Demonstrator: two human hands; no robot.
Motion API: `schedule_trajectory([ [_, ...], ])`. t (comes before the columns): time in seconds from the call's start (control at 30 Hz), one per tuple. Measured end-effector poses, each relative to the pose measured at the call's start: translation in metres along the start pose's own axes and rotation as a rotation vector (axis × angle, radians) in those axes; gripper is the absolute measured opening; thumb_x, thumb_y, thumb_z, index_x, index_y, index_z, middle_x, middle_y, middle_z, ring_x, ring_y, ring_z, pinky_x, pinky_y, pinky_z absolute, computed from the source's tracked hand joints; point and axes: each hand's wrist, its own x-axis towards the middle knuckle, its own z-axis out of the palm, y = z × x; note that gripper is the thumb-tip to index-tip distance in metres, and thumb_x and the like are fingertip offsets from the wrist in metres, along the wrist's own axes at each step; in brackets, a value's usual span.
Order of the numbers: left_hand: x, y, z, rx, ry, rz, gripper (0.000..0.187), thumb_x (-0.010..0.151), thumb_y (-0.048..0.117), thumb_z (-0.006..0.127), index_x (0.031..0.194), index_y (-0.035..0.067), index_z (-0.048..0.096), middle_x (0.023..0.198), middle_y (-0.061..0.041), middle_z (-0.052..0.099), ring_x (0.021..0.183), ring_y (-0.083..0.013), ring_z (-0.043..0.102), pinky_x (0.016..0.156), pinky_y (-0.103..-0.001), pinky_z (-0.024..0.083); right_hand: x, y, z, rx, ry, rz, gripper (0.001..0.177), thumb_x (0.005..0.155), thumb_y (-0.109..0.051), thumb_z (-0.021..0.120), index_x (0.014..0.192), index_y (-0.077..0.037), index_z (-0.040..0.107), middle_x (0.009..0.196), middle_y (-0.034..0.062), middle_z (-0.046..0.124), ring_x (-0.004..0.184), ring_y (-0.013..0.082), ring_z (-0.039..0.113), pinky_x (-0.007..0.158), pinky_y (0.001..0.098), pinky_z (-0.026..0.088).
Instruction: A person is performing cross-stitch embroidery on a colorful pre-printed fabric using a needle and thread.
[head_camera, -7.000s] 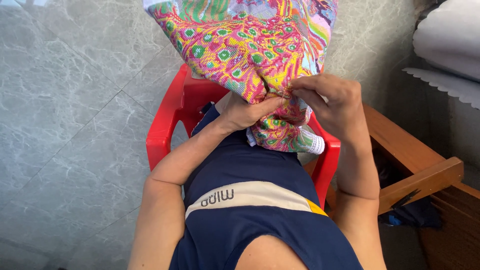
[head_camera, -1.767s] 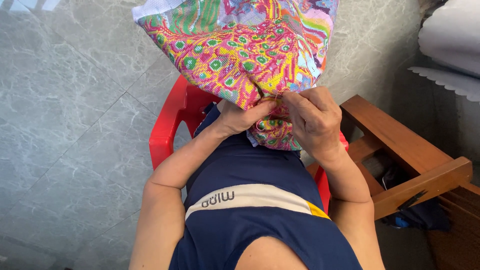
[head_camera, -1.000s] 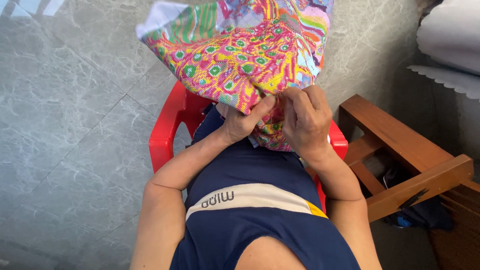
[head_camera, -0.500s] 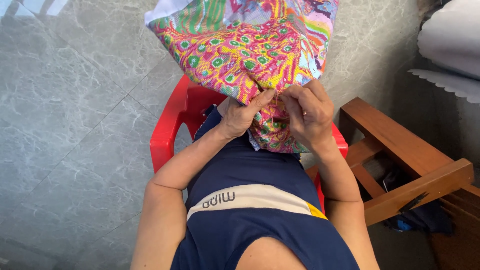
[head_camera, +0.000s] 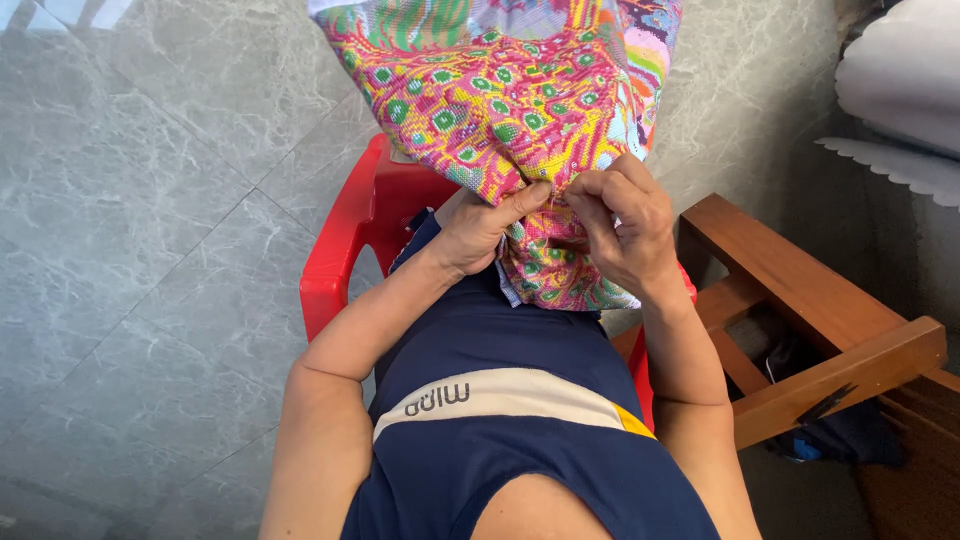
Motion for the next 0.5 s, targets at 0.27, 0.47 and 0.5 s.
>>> schedule_trajectory([
  [0.27,-0.005,-0.007,-0.001,-0.18,0.013,-0.163,0.053,0.091,0.005,0.083,0.138,-0.002,0.058,0.13,-0.018,0.067,0.12,-0.0348,0.063,0.103,-0.055,0.052,-0.011,-0.002,0.005,-0.119,0.079,-0.024,0.004,0.099,0.002,0.077,0.1,-0.002,0.076,0.078,0.0106,0.051,0.06,0.0263,0.056,0.055,0.0349,0.047],
  [0.47,-0.007,0.0,0.005,-0.159,0.006,-0.111,0.049,0.091,0.004,0.082,0.135,-0.002,0.061,0.127,-0.017,0.068,0.119,-0.0332,0.064,0.102,-0.052,0.053,-0.017,-0.001,0.008,-0.115,0.13,-0.02,0.005,0.098,0.002,0.078,0.098,-0.003,0.075,0.076,0.009,0.05,0.059,0.0228,0.054,0.055,0.0315,0.047],
  [0.5,-0.007,-0.001,0.005,-0.159,0.007,-0.111,0.049,0.091,0.004,0.082,0.135,-0.002,0.061,0.127,-0.017,0.068,0.119,-0.0332,0.064,0.102,-0.052,0.053,-0.018,-0.002,0.01,-0.115,0.13,-0.019,0.005,0.098,0.002,0.078,0.098,-0.003,0.075,0.076,0.009,0.05,0.059,0.0228,0.054,0.055,0.0315,0.047],
])
